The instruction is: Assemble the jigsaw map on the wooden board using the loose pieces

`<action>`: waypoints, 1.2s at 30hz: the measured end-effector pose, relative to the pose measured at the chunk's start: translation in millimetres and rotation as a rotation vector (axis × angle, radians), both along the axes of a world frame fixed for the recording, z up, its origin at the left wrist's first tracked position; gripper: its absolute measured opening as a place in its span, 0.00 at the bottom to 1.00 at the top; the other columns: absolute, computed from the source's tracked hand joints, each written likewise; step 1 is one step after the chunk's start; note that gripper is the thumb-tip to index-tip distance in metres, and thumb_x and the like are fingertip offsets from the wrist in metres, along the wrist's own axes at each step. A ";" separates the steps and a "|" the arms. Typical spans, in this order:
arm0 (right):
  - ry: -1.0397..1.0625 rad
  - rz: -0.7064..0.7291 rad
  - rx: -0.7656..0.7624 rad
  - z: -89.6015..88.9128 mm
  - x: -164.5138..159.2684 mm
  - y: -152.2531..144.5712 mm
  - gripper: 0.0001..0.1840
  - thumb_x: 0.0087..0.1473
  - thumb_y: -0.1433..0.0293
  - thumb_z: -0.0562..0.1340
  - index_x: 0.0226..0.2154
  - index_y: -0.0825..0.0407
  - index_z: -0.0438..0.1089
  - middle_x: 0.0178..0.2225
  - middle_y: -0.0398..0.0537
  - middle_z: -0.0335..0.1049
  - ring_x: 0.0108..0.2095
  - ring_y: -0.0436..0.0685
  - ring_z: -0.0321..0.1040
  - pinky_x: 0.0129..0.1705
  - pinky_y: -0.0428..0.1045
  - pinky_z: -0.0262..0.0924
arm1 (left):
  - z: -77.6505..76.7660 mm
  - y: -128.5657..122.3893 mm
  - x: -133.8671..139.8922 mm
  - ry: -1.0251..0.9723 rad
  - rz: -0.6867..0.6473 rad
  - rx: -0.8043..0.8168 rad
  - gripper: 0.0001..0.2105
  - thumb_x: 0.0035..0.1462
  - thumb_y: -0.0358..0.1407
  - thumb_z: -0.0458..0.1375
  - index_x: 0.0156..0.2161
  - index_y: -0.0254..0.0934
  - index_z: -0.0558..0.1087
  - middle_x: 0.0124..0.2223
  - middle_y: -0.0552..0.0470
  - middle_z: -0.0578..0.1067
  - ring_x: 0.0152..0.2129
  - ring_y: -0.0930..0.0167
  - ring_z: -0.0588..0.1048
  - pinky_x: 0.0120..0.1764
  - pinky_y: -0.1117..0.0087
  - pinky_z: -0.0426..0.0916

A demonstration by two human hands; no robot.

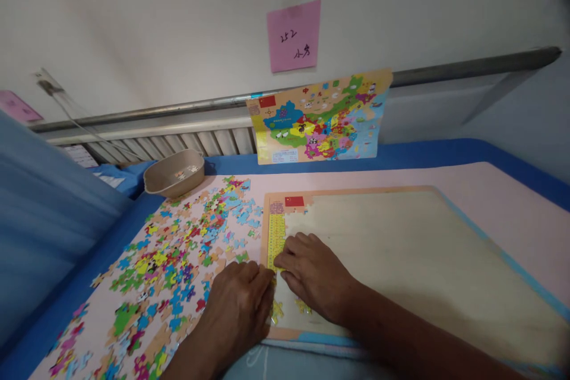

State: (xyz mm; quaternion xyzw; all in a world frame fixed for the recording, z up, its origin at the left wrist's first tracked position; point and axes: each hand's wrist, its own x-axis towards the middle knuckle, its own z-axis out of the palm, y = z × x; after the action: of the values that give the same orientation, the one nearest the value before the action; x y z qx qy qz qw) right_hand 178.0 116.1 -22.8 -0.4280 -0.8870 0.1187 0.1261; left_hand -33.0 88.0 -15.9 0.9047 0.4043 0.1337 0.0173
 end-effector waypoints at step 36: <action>-0.044 -0.019 -0.069 5.2 -2.8 3.0 0.04 0.62 0.71 0.63 0.40 0.49 0.74 0.41 0.49 0.70 0.43 0.61 0.61 0.43 0.55 0.48 | -1.5 4.3 13.1 -0.083 0.397 -0.268 0.02 0.53 0.33 0.61 0.30 0.41 0.72 0.32 0.53 0.75 0.31 0.65 0.72 0.35 0.65 0.57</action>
State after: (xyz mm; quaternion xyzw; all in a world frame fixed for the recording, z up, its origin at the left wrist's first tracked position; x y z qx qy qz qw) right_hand 175.2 119.1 -17.6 -0.4432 -0.8808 0.1384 0.0928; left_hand -20.0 92.3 -17.4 0.7907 0.5873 0.1168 0.1271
